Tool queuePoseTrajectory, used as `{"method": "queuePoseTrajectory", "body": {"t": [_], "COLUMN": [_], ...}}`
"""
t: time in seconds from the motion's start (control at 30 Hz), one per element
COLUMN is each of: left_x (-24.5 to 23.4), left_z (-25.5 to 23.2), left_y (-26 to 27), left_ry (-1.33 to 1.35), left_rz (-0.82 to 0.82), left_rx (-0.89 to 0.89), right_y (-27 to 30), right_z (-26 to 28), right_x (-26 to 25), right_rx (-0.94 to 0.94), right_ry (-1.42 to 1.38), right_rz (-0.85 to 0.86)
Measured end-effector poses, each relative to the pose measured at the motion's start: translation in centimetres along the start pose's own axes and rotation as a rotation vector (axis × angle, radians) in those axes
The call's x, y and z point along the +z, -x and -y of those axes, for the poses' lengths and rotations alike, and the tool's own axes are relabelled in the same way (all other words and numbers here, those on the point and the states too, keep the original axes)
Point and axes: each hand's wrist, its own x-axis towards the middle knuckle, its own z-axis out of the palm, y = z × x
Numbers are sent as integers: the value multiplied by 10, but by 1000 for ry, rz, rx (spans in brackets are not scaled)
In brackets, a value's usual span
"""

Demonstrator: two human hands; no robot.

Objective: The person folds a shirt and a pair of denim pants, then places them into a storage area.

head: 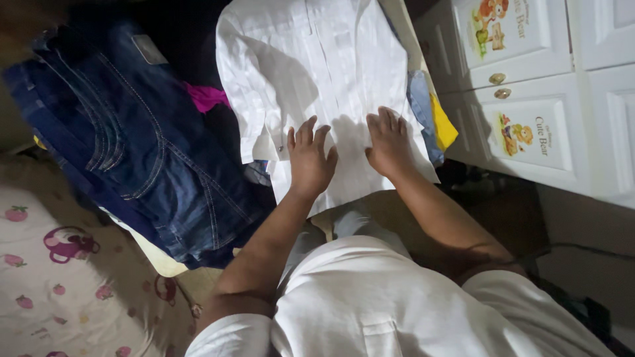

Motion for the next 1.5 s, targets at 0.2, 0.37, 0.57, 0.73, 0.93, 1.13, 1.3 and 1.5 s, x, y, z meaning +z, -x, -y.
{"method": "queuePoseTrajectory", "body": {"t": [0.2, 0.37, 0.57, 0.73, 0.93, 1.13, 1.3, 1.5], "left_x": [6, 11, 12, 16, 44, 62, 64, 60], "left_z": [2, 5, 4, 6, 38, 66, 74, 75], "left_y": [4, 8, 11, 6, -9, -32, -50, -49], "left_ry": [10, 23, 46, 70, 874, 1137, 1175, 1099], "left_rz": [15, 11, 14, -39, -16, 103, 85, 25], "left_rx": [-13, -15, -10, -12, -439, -714, -768, -777], "right_y": [2, -4, -18, -20, -18, -28, -34, -37], "right_z": [-20, -28, -23, 2, 45, 63, 72, 68], "right_x": [14, 12, -24, -64, -70, -45, -39, -25], "right_rx": [-50, -50, 67, 63, -85, -75, -92, -141], "right_ry": [-102, -172, -238, -376, -453, -424, -455, -504], "right_rz": [-97, -203, -265, -378, -383, -298, -265, -102]}}
